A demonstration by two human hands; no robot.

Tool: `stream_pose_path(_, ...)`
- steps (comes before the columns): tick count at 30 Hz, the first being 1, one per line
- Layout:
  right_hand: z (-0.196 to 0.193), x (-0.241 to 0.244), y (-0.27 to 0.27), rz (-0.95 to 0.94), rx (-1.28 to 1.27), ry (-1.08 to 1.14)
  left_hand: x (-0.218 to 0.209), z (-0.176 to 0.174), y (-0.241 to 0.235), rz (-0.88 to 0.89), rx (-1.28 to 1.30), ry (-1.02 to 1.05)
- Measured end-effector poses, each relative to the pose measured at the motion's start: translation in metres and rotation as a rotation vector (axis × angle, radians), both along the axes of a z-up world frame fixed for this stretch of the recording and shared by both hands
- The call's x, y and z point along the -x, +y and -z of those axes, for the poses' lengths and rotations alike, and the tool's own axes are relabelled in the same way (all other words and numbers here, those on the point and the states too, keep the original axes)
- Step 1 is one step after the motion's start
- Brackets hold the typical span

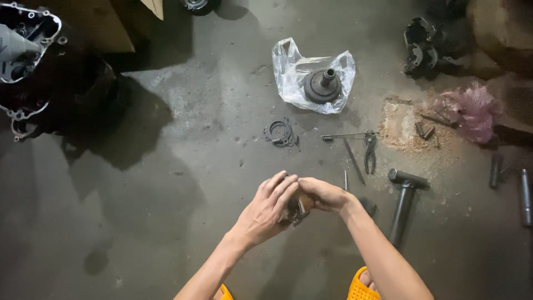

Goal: Disassembling and inspecting motorcycle clutch components using a screwdriver and hammer

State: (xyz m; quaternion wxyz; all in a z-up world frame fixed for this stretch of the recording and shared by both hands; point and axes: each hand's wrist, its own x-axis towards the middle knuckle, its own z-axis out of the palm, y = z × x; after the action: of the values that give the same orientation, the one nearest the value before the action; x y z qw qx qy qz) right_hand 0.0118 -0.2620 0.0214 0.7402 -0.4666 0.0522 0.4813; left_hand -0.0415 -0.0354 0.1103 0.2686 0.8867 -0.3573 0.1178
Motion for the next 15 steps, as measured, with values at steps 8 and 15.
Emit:
stream_pose_path(8,-0.047,0.011,0.02,-0.006,0.019,-0.451,-0.013,0.01,0.011,-0.118,0.595,0.998)
stream_pose_path(15,-0.037,0.015,0.025,0.018,-0.013,-0.433,-0.002,0.033,0.0,-0.171,0.856,1.036)
